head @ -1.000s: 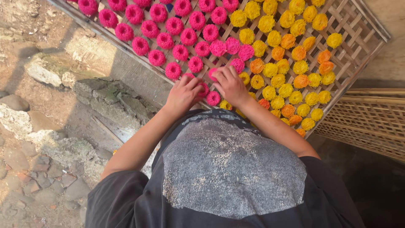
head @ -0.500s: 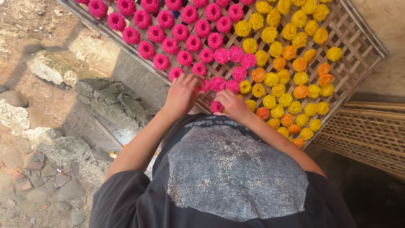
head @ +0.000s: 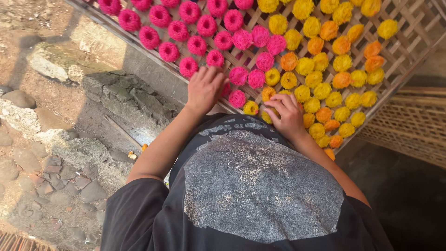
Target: The person arranges pink and yellow decorative items on a wooden lattice tray. They pick up items from the tray and place them into empty slots, working systematically across the surface.
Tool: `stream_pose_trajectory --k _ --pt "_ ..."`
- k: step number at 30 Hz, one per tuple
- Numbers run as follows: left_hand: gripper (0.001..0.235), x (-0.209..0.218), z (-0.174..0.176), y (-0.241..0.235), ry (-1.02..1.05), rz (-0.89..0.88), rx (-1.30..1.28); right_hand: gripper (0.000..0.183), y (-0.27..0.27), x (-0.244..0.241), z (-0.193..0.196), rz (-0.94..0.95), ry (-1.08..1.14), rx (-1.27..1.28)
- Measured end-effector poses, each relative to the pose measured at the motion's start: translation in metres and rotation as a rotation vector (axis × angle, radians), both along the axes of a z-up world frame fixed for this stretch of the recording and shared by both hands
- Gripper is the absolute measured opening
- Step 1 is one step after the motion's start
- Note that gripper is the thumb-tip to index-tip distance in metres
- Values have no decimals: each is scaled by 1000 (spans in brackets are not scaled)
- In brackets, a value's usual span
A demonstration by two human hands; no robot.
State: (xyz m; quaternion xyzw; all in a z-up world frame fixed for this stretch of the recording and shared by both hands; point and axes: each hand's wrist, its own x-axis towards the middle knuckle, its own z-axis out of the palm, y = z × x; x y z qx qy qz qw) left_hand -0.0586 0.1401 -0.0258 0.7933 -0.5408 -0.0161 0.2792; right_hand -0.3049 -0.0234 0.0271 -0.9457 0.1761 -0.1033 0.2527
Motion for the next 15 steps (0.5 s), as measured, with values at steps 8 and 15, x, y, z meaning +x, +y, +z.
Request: stream_pose_trajectory --k 8,15 --pt "24 -31 23 -28 -15 -576 -28 37 -27 48 8 -168 45 -139" --pt "25 -30 17 -44 -242 -836 32 42 -55 61 6 -54 117 -55"
